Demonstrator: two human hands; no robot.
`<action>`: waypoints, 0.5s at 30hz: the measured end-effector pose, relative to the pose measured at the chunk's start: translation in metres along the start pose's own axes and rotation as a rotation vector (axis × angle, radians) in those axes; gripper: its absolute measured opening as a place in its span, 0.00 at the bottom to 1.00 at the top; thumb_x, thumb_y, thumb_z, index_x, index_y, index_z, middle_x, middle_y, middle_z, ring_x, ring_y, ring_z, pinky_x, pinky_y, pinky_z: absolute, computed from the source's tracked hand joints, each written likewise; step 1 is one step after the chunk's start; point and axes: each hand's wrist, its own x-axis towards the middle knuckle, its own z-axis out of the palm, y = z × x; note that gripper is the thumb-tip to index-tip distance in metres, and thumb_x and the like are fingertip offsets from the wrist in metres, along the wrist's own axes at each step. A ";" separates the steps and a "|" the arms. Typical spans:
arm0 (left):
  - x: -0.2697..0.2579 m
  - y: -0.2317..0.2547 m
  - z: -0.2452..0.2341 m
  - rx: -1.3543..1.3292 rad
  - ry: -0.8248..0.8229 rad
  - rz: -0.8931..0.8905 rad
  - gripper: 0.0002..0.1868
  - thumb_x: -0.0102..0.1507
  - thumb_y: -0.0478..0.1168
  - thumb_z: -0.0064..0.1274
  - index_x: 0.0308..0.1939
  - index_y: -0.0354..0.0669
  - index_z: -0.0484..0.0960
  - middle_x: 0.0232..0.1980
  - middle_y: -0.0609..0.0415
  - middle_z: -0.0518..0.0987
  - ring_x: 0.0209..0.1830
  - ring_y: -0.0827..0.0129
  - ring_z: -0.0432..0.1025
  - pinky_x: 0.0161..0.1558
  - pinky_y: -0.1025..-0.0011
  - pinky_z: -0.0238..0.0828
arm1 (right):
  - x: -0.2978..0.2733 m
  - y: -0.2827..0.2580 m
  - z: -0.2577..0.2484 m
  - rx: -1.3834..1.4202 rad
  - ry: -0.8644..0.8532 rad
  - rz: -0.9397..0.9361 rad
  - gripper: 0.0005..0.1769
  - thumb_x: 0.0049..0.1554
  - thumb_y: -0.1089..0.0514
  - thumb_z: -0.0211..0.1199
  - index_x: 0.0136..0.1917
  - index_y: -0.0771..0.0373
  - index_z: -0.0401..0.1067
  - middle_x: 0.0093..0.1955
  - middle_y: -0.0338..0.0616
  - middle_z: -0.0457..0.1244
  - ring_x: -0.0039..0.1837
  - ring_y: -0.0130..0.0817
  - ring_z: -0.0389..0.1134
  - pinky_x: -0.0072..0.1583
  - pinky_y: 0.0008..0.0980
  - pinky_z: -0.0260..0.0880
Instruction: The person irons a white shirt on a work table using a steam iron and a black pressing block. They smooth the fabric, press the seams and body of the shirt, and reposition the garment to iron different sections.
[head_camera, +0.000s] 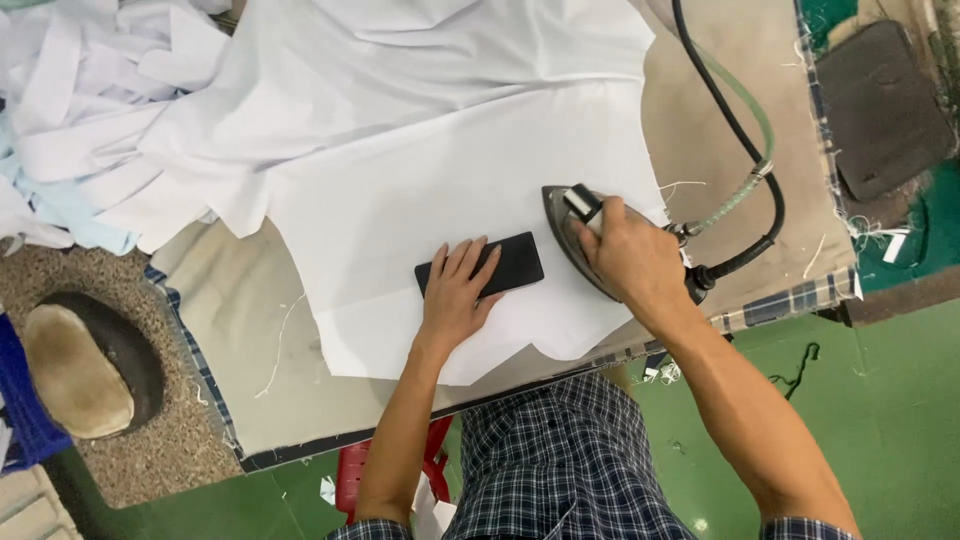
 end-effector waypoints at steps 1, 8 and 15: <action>0.002 0.002 0.003 0.010 0.018 0.010 0.38 0.63 0.50 0.61 0.76 0.58 0.65 0.76 0.50 0.64 0.75 0.57 0.56 0.76 0.45 0.39 | 0.004 0.011 0.000 0.003 0.049 0.057 0.28 0.65 0.34 0.49 0.54 0.63 0.64 0.39 0.58 0.69 0.43 0.58 0.75 0.46 0.53 0.75; 0.004 0.003 0.002 0.015 0.039 0.024 0.37 0.62 0.51 0.61 0.75 0.56 0.67 0.76 0.50 0.65 0.75 0.56 0.57 0.76 0.46 0.40 | 0.011 0.070 0.011 -0.053 0.126 0.205 0.31 0.68 0.31 0.47 0.54 0.63 0.65 0.37 0.57 0.69 0.43 0.58 0.75 0.46 0.55 0.75; 0.003 0.004 0.002 0.026 0.052 0.017 0.38 0.62 0.51 0.61 0.76 0.58 0.66 0.76 0.51 0.64 0.75 0.57 0.57 0.76 0.47 0.41 | 0.009 0.101 0.012 -0.057 0.192 0.231 0.32 0.70 0.31 0.48 0.56 0.64 0.65 0.36 0.60 0.69 0.42 0.62 0.75 0.46 0.56 0.75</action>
